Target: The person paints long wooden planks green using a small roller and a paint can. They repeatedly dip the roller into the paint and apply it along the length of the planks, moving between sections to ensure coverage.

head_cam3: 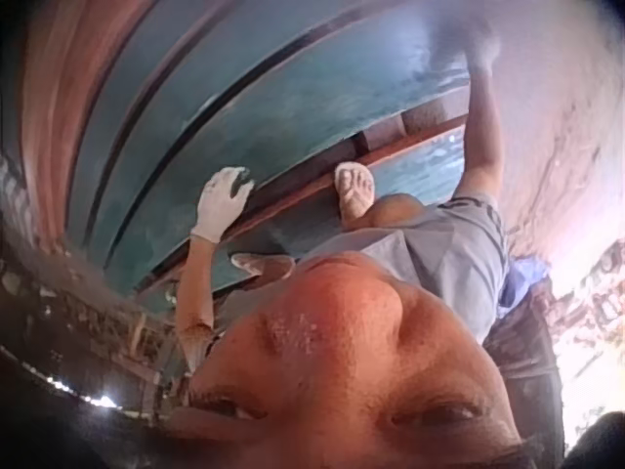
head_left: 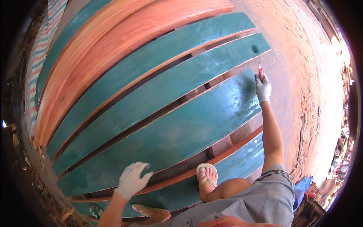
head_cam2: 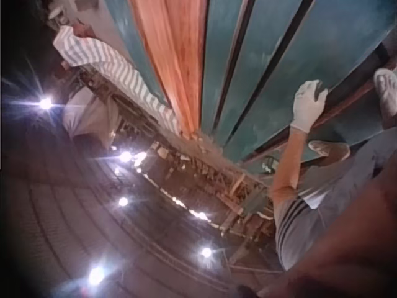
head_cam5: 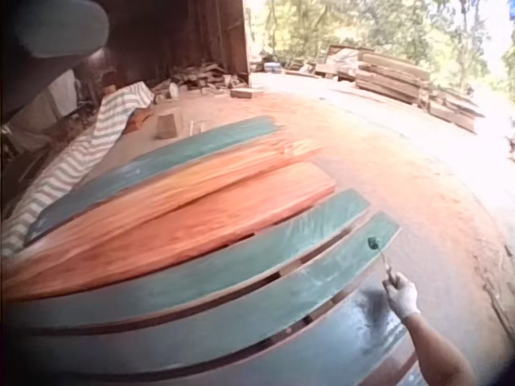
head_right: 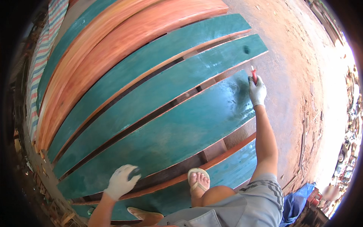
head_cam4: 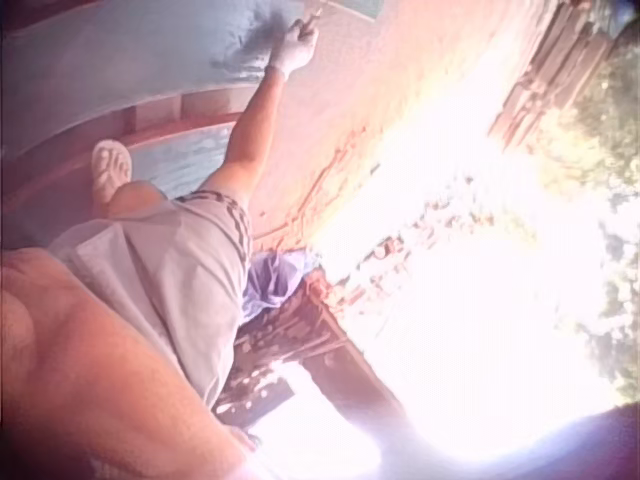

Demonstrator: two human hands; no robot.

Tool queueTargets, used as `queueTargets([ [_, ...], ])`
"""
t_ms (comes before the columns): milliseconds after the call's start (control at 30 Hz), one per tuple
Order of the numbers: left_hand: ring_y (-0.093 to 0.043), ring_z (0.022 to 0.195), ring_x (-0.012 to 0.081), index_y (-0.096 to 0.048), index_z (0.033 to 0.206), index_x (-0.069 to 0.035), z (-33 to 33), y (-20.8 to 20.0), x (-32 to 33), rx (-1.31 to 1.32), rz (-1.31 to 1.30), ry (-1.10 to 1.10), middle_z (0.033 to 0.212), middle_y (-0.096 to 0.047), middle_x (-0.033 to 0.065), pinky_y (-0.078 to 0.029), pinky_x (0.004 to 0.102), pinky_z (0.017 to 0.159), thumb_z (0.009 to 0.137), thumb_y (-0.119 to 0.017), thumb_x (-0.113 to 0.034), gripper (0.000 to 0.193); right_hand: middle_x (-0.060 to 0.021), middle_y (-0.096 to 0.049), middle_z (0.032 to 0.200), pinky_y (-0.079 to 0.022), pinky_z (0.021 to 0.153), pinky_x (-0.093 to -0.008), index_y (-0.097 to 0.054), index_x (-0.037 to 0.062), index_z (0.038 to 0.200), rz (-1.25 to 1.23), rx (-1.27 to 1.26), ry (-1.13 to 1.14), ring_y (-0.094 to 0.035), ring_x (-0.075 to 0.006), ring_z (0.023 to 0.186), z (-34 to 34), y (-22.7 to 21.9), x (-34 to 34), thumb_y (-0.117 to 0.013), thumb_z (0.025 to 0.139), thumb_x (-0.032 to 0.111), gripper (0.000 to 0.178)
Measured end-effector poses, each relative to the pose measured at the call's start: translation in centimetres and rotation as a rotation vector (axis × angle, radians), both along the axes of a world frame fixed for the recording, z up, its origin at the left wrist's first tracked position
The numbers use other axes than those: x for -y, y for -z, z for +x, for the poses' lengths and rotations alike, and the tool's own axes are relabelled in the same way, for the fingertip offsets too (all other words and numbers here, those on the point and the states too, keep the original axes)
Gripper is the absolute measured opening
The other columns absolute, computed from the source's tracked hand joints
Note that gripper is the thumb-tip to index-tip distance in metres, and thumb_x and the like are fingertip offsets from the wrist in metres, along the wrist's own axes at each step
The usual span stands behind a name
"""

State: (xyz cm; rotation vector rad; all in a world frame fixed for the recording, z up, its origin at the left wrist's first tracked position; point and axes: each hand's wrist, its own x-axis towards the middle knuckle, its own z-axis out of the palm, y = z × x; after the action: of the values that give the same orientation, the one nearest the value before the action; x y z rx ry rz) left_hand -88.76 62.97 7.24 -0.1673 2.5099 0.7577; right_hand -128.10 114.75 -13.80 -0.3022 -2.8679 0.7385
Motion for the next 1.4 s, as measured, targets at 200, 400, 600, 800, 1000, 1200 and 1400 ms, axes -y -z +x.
queueTargets([
  [200, -0.071, 0.102, 0.0367, -0.073, 0.107, -0.009, -7.2, 6.7, -11.7, -0.162, 0.251, 0.002, 0.108, -0.073, 0.012, -0.056, 0.0476, 0.091, 0.096, -0.074, -0.03, 0.024, -0.0167, -0.074, 0.097, -0.053, 0.082, -0.0511, -0.07, 0.0116, 0.108, 0.166, -0.17, -0.531, -0.07, -0.0387, 0.099, -6.0, -6.7, 13.0, -0.062, 0.106, 0.041, 0.03],
  [400, -0.073, 0.103, 0.0371, -0.073, 0.109, -0.01, -4.6, 14.2, -26.5, 0.013, 0.587, 0.089, 0.111, -0.074, 0.014, -0.058, 0.0489, 0.088, 0.102, -0.065, -0.033, 0.025, -0.0113, -0.077, 0.102, -0.054, 0.088, -0.0508, -0.075, 0.0175, 0.116, 0.458, -0.223, -0.933, -0.071, -0.0357, 0.1, -15.4, -6.2, 27.1, -0.058, 0.108, 0.034, 0.025],
  [600, -0.074, 0.099, 0.0343, -0.064, 0.112, -0.01, 2.8, 20.0, -31.8, 0.041, 0.591, 0.303, 0.109, -0.07, 0.0163, -0.058, 0.0482, 0.085, 0.103, -0.057, -0.029, 0.022, -0.0118, -0.08, 0.115, -0.057, 0.095, -0.047, -0.08, 0.0212, 0.126, 0.493, 0.03, -1.064, -0.074, -0.0351, 0.107, -20.0, -8.3, 33.8, -0.056, 0.107, 0.045, 0.039],
  [800, -0.074, 0.102, 0.0306, -0.06, 0.111, -0.01, 2.2, 19.2, -32.4, 0.072, 0.486, 0.376, 0.108, -0.067, 0.0151, -0.059, 0.0439, 0.086, 0.101, -0.051, -0.027, 0.022, -0.0099, -0.08, 0.12, -0.057, 0.099, -0.0453, -0.082, 0.0241, 0.125, 0.531, 0.118, -1.059, -0.074, -0.0349, 0.109, -22.6, -7.3, 33.0, -0.053, 0.106, 0.05, 0.043],
  [1000, -0.074, 0.108, 0.0319, -0.06, 0.115, -0.009, 1.8, 19.2, -32.3, 0.124, 0.468, 0.411, 0.117, -0.067, 0.0167, -0.059, 0.0469, 0.088, 0.102, -0.051, -0.027, 0.024, -0.0108, -0.08, 0.118, -0.056, 0.101, -0.0457, -0.084, 0.0259, 0.119, 0.591, 0.113, -0.97, -0.075, -0.034, 0.109, -24.1, -8.4, 29.1, -0.056, 0.104, 0.053, 0.041],
  [1200, -0.073, 0.111, 0.0321, -0.06, 0.116, -0.009, 1.6, 19.4, -32.6, 0.167, 0.466, 0.451, 0.119, -0.067, 0.0174, -0.059, 0.0468, 0.09, 0.102, -0.051, -0.028, 0.025, -0.0122, -0.081, 0.112, -0.056, 0.099, -0.0476, -0.084, 0.026, 0.117, 0.565, 0.029, -1.038, -0.074, -0.0356, 0.106, -23.6, -7.2, 31.0, -0.056, 0.104, 0.05, 0.039],
  [1400, -0.073, 0.113, 0.032, -0.061, 0.117, -0.009, 0.6, 18.2, -32.2, 0.215, 0.44, 0.476, 0.121, -0.067, 0.0166, -0.059, 0.0465, 0.091, 0.102, -0.051, -0.027, 0.026, -0.0103, -0.08, 0.118, -0.057, 0.097, -0.0462, -0.082, 0.0268, 0.122, 0.652, 0.161, -1.012, -0.074, -0.036, 0.108, -25.4, -8.7, 26.7, -0.055, 0.105, 0.051, 0.04],
])
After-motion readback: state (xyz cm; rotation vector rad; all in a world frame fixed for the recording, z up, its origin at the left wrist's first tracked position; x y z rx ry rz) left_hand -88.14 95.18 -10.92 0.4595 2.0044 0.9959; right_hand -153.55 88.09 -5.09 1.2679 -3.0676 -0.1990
